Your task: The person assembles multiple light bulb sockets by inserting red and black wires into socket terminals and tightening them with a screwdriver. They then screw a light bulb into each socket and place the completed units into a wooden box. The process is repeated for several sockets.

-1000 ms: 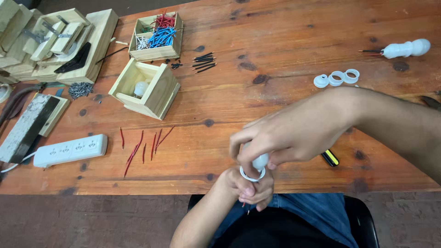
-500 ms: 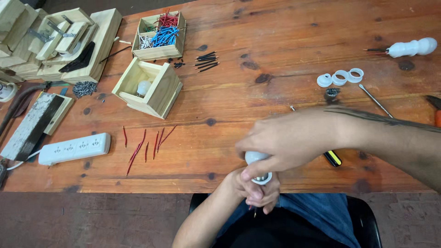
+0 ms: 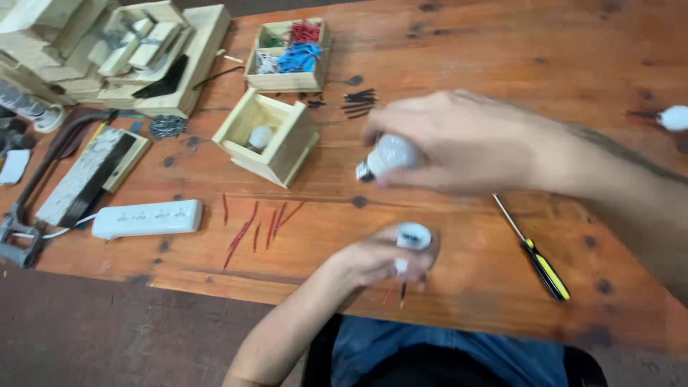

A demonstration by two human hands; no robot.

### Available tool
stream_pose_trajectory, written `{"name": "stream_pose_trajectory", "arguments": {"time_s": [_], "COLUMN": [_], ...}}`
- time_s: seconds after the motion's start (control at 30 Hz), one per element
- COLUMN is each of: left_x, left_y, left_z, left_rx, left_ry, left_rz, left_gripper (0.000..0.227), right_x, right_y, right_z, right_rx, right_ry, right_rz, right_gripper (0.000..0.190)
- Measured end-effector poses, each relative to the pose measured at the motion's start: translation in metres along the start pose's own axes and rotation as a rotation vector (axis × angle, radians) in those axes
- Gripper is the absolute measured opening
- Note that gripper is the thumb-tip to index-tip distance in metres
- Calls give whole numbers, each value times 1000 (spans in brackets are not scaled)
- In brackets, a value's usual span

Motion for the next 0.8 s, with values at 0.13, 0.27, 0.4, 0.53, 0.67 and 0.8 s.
{"name": "stream_pose_trajectory", "arguments": {"time_s": [0.13, 0.27, 0.4, 0.53, 0.67, 0.8], "left_x": [-37, -86, -117, -121, -137, -127], "left_y": [-62, -139, -171, -192, -206, -193], "left_z": [19, -21, -62, -87, -110, -98], "left_rx": [238, 518, 510, 473, 428, 393], "left_ry": [217, 197, 193, 232, 155, 111], "left_rz": [80, 298, 237, 275, 309, 327], "left_gripper": [13, 22, 26, 36, 56, 64], "right_x": [-90, -191, -273, -314, -335, -325], "right_y": [14, 49, 80, 101, 130, 129], "right_z": [9, 9, 1, 3, 17, -4], "right_rx": [-63, -63, -5, 200, 333, 426], "right_ry": [-198, -192, -123, -68, -43, -8], "right_rz": [151, 191, 164, 171, 177, 191], "right_gripper": [35, 56, 42, 42, 29, 21]}}
Point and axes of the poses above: each hand's wrist, its own x-axis away from the middle knuckle, its own y-axis out of the palm, z = x × y, the point moved 7 cm from there along -x, towards the middle knuckle, and after that the axes turned 1 degree about -y, right-handed, at the moved point
